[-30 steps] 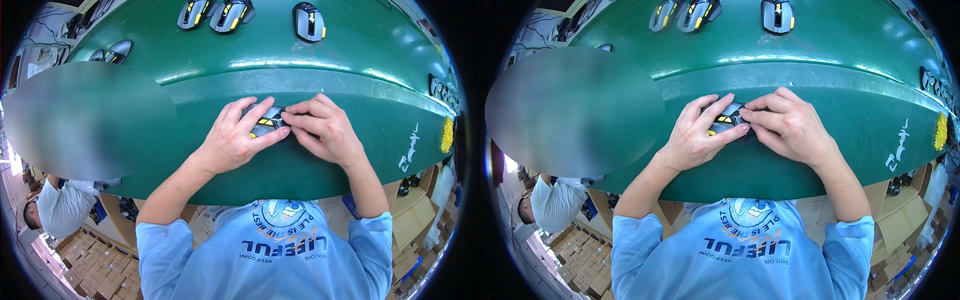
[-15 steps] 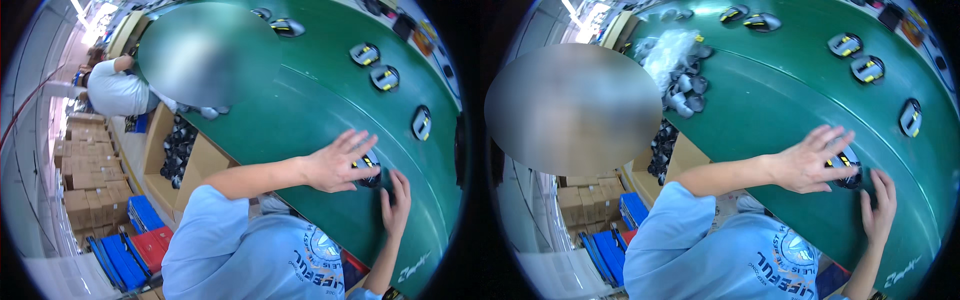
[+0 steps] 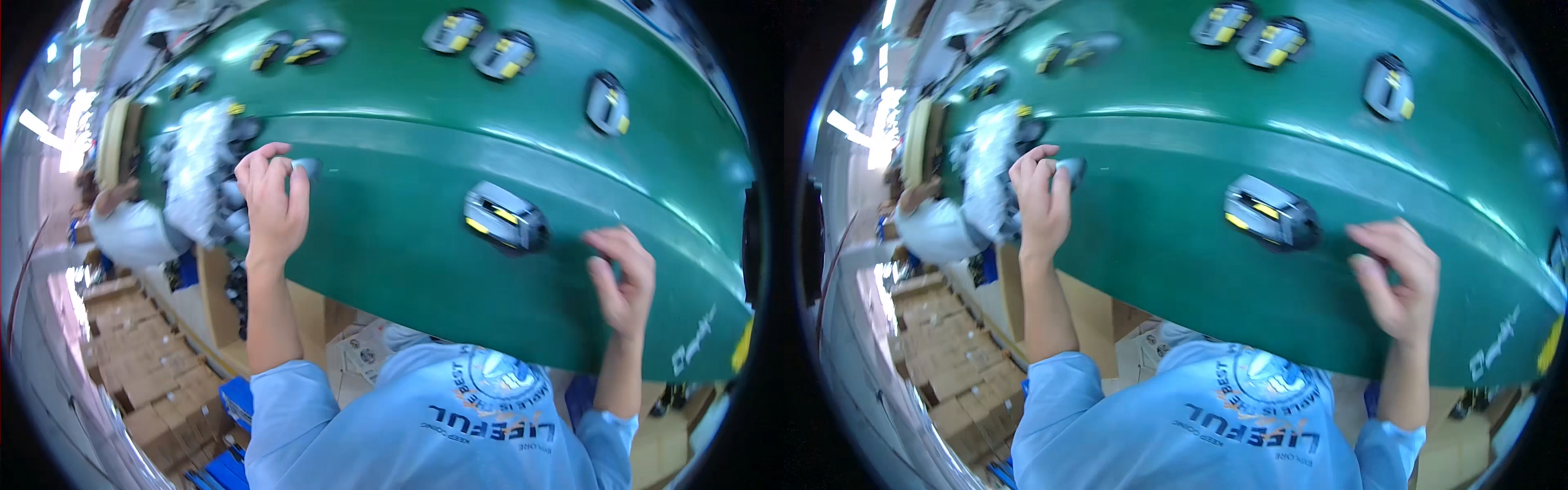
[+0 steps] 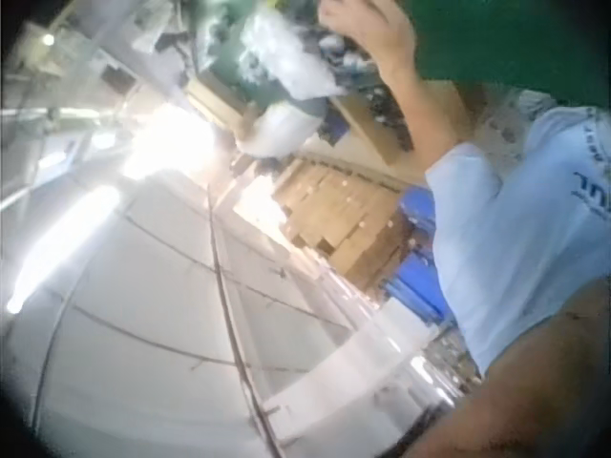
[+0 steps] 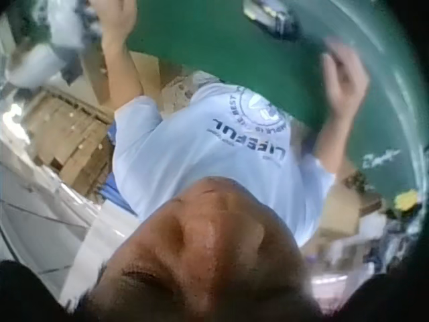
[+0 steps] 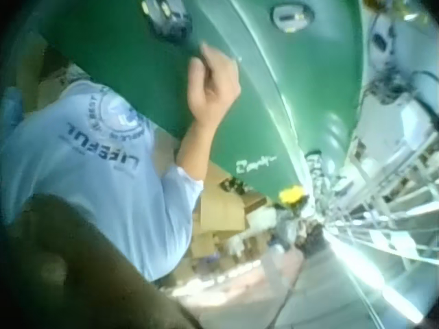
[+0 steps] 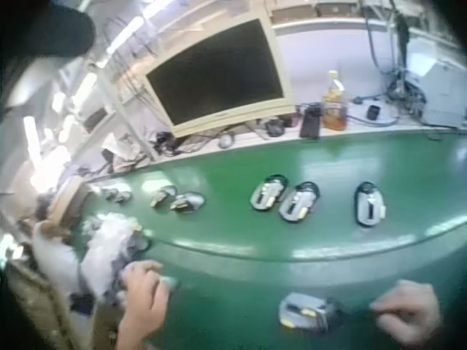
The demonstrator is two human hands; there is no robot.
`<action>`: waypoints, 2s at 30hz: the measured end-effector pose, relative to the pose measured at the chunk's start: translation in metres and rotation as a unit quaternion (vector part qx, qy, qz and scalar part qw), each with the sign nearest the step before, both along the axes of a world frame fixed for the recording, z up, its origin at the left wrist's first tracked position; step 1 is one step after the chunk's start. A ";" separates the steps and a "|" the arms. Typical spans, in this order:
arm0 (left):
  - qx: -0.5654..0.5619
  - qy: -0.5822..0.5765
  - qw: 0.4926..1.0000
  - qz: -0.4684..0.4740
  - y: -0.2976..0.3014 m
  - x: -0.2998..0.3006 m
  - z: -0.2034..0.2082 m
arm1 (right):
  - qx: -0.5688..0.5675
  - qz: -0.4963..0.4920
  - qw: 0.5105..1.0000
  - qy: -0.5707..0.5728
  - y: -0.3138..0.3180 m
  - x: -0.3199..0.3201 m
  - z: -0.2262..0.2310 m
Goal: The person assembles computer mice by applying adhesive strips to mouse bodies, attaching top covers by hand, and placing the assembled mice down the assembly line.
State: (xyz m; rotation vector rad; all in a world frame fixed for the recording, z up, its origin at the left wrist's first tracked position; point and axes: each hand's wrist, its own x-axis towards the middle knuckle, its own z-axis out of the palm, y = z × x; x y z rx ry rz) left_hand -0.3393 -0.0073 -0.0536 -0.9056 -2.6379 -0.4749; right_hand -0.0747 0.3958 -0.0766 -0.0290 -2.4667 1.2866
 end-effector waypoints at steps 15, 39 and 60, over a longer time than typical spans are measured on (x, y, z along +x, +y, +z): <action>0.024 -0.145 0.921 -0.362 0.169 0.081 -0.065 | -0.376 -0.021 0.896 -0.235 -0.038 -0.008 -0.024; 0.067 -0.156 0.927 -0.336 0.165 0.088 -0.069 | 0.181 0.048 0.982 -0.029 -0.015 -0.036 -0.026; 0.046 -0.151 0.926 -0.343 0.169 0.086 -0.067 | 0.184 0.037 0.981 -0.057 -0.013 -0.032 -0.031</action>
